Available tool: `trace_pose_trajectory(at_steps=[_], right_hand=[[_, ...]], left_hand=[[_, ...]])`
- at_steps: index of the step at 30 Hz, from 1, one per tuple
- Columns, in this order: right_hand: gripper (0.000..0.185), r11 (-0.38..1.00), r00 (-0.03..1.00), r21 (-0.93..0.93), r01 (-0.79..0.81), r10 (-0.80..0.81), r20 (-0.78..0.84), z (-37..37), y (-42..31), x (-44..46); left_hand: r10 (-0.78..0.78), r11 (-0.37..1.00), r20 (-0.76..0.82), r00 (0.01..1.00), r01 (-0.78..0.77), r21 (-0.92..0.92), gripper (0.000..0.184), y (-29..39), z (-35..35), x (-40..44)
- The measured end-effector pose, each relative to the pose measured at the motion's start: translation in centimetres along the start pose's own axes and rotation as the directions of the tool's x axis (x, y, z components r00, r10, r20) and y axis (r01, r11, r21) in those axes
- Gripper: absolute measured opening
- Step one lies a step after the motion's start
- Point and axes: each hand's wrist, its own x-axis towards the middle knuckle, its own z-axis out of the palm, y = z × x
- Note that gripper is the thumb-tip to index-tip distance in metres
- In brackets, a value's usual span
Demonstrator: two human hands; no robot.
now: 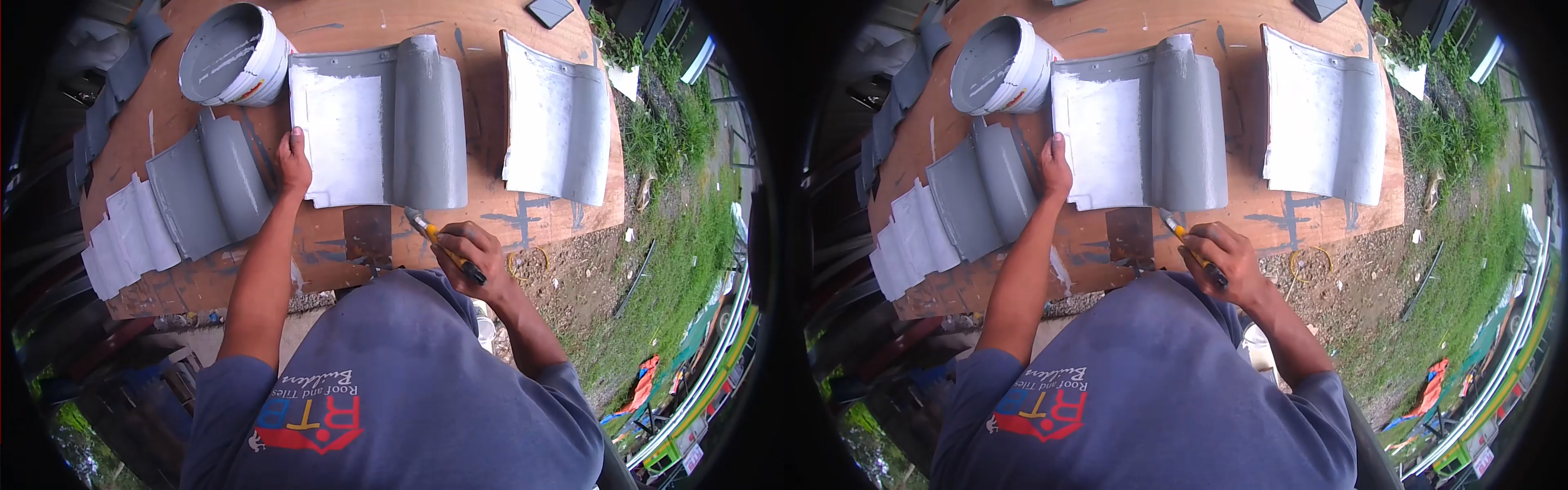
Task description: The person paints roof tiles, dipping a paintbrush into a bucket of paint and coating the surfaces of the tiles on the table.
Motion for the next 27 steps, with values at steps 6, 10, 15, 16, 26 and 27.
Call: trace_pose_trajectory(at_steps=[6, 10, 15, 16, 26, 27], right_hand=[[0.019, 0.982, 0.986, -0.102, -0.158, 0.163, 0.045, -4.3, 5.0, 6.9], [0.02, 0.982, 0.991, -0.184, -0.047, 0.07, 0.118, -5.7, 8.9, 12.8], [0.023, 0.927, 0.973, -0.305, 0.218, -0.184, 0.135, -5.4, 13.1, 20.8], [0.024, 0.9, 0.969, -0.362, 0.244, -0.208, 0.136, -5.4, 13.6, 22.1], [0.019, 0.938, 0.97, -0.281, -0.203, 0.232, 0.073, -5.3, 13.1, 26.0], [0.021, 0.916, 0.954, -0.285, -0.28, 0.299, 0.023, -5.5, 13.0, 26.3]], left_hand=[[-0.029, 0.999, -0.064, 0.998, 0.031, 0.023, 0.056, 0.4, 0.2, -0.4], [-0.162, 0.98, 0.011, 0.987, 0.16, 0.119, 0.059, 0.8, -0.5, -0.4], [-0.052, 0.998, -0.034, 0.998, 0.053, 0.042, 0.056, 0.2, -0.2, -0.4], [-0.058, 0.997, -0.05, 0.997, 0.06, 0.038, 0.056, 0.1, -0.2, -0.5], [-0.122, 0.992, -0.055, 0.991, 0.124, 0.033, 0.058, 0.4, -0.1, -0.6], [-0.112, 0.99, -0.065, 0.992, 0.117, 0.08, 0.058, 0.6, -0.2, -0.8]])
